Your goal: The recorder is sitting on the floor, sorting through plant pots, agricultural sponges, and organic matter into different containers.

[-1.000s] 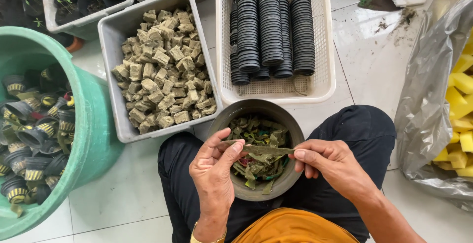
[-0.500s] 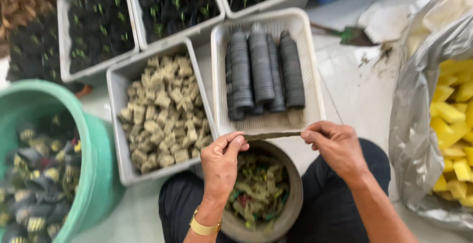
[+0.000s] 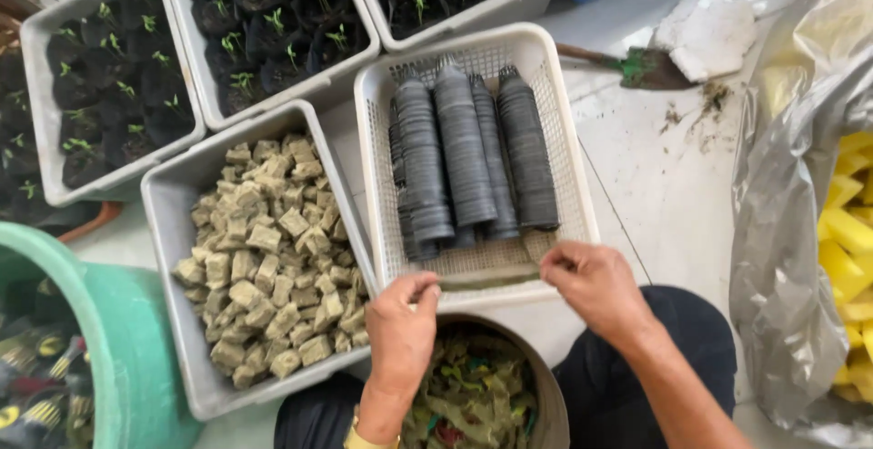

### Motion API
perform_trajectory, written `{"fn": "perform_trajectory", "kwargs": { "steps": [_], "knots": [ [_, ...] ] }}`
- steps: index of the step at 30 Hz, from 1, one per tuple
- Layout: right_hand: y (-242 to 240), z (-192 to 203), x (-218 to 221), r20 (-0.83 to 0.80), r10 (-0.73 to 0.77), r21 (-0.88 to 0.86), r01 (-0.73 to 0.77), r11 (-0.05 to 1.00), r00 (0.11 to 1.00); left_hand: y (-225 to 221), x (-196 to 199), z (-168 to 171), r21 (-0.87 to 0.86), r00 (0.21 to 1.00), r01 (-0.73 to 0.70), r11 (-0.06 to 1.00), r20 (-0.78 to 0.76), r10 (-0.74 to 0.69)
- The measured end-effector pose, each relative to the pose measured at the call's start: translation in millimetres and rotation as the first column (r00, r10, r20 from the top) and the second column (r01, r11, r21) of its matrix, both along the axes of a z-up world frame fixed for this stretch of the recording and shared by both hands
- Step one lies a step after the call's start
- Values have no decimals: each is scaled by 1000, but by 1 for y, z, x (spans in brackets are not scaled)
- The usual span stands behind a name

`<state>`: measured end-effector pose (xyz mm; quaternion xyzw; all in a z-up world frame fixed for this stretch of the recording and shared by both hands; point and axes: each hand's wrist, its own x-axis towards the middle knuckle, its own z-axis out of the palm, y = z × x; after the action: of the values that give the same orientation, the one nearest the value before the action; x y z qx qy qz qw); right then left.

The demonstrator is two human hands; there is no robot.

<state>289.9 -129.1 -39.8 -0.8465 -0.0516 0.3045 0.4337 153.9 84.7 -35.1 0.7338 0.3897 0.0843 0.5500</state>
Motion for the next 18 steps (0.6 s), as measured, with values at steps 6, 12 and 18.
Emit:
{"fn": "perform_trajectory", "kwargs": {
  "steps": [6,12,18],
  "knots": [
    [24,-5,46,380,405,-218,-345,913,832,12,29,-12,453,928,373,810,-184,-325],
    [80,8,85,419,184,-36,-187,982,889,17,85,-2,648,939,282,707,-37,-341],
    [76,-54,65,699,-34,302,-251,920,714,35,115,-10,651,915,321,688,-26,-402]
  ]
}}
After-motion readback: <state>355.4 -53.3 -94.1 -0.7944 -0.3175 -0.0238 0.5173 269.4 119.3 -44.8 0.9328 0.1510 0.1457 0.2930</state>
